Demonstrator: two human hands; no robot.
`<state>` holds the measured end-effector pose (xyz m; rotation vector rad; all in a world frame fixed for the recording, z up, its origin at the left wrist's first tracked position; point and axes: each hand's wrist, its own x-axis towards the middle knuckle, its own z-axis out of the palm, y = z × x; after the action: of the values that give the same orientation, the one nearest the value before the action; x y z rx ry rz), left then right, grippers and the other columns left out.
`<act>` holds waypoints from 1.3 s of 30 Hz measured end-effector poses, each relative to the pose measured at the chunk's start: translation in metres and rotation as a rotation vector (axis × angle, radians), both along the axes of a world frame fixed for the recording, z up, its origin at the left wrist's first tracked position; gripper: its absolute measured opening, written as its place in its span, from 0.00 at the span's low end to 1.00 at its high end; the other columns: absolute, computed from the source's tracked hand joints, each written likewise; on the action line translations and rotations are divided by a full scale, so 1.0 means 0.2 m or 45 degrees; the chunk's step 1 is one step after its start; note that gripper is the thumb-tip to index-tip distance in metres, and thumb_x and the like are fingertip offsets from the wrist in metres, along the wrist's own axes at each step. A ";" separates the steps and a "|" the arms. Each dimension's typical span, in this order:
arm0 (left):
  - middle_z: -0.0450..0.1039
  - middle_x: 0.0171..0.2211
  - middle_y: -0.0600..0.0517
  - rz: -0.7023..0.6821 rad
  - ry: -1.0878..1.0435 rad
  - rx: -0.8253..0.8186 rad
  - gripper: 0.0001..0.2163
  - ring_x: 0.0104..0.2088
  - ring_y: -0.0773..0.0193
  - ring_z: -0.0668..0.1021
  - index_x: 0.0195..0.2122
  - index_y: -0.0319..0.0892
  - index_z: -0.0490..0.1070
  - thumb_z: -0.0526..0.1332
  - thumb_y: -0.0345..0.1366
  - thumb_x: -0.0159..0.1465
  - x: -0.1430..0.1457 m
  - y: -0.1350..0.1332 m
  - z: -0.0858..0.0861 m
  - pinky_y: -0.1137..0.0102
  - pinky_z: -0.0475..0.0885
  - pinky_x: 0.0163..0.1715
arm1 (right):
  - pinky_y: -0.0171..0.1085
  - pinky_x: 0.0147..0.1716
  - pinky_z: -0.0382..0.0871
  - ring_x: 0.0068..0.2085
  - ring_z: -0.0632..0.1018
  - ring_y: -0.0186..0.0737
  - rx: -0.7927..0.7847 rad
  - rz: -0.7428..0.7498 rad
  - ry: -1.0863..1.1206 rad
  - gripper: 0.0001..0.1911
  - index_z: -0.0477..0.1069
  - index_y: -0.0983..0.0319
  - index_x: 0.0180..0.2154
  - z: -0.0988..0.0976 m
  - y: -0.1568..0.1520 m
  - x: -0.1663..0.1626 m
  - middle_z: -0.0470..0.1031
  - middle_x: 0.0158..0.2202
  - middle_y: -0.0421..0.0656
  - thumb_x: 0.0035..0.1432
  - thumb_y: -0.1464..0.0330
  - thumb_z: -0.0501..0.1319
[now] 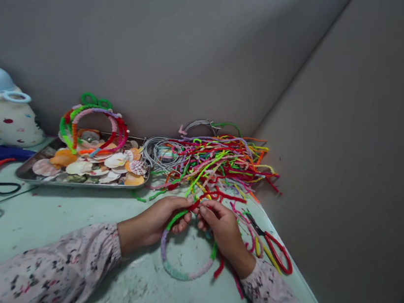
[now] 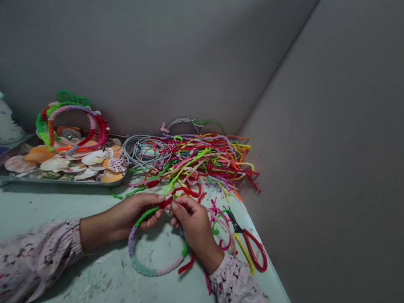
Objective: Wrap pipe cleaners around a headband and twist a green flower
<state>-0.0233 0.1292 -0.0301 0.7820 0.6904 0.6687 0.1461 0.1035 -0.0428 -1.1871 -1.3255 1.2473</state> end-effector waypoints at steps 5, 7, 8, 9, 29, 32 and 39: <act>0.66 0.19 0.56 0.068 0.065 -0.003 0.11 0.15 0.75 0.67 0.28 0.37 0.69 0.60 0.40 0.59 0.00 0.01 0.00 0.80 0.57 0.13 | 0.33 0.24 0.66 0.23 0.73 0.34 0.073 0.004 -0.139 0.14 0.74 0.59 0.43 -0.03 -0.01 0.00 0.73 0.24 0.38 0.56 0.60 0.61; 0.65 0.18 0.56 0.081 0.081 -0.007 0.10 0.14 0.75 0.65 0.28 0.37 0.69 0.60 0.40 0.59 -0.01 0.01 -0.01 0.80 0.56 0.13 | 0.34 0.25 0.67 0.24 0.73 0.35 0.125 0.032 -0.205 0.17 0.73 0.58 0.47 -0.04 -0.02 0.01 0.73 0.24 0.38 0.57 0.60 0.60; 0.65 0.18 0.57 0.080 0.087 -0.006 0.09 0.14 0.76 0.65 0.28 0.38 0.69 0.60 0.40 0.59 -0.01 0.01 -0.01 0.80 0.55 0.12 | 0.35 0.26 0.67 0.25 0.73 0.35 0.142 0.046 -0.225 0.18 0.72 0.58 0.49 -0.05 -0.02 0.01 0.74 0.25 0.39 0.58 0.60 0.60; 0.65 0.18 0.57 0.076 0.090 -0.004 0.09 0.14 0.76 0.64 0.29 0.38 0.68 0.61 0.40 0.59 -0.01 0.01 -0.01 0.80 0.55 0.12 | 0.35 0.26 0.68 0.26 0.74 0.35 0.151 0.061 -0.231 0.19 0.71 0.58 0.50 -0.05 -0.03 0.01 0.74 0.27 0.39 0.58 0.61 0.59; 0.62 0.17 0.56 0.130 0.160 0.181 0.12 0.15 0.75 0.63 0.22 0.38 0.67 0.62 0.41 0.57 -0.01 0.00 0.00 0.76 0.54 0.15 | 0.34 0.25 0.68 0.25 0.74 0.35 0.192 0.070 -0.267 0.16 0.70 0.57 0.50 -0.05 -0.04 -0.01 0.72 0.28 0.39 0.60 0.65 0.57; 0.60 0.16 0.57 0.142 0.199 0.195 0.13 0.15 0.75 0.63 0.22 0.38 0.66 0.61 0.42 0.57 -0.01 0.00 -0.01 0.77 0.54 0.14 | 0.34 0.26 0.68 0.26 0.73 0.35 0.179 0.061 -0.279 0.17 0.69 0.57 0.51 -0.04 -0.05 -0.02 0.69 0.27 0.37 0.59 0.65 0.58; 0.60 0.16 0.57 0.205 0.233 0.191 0.14 0.15 0.75 0.62 0.22 0.38 0.66 0.61 0.43 0.56 -0.01 0.00 -0.01 0.77 0.52 0.14 | 0.35 0.30 0.69 0.29 0.73 0.35 0.125 0.072 -0.248 0.25 0.60 0.55 0.59 -0.06 -0.05 -0.02 0.68 0.28 0.37 0.59 0.66 0.56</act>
<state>-0.0249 0.1300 -0.0328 0.9411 0.8838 0.8085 0.1427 0.0939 -0.0542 -1.2328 -1.5549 1.1140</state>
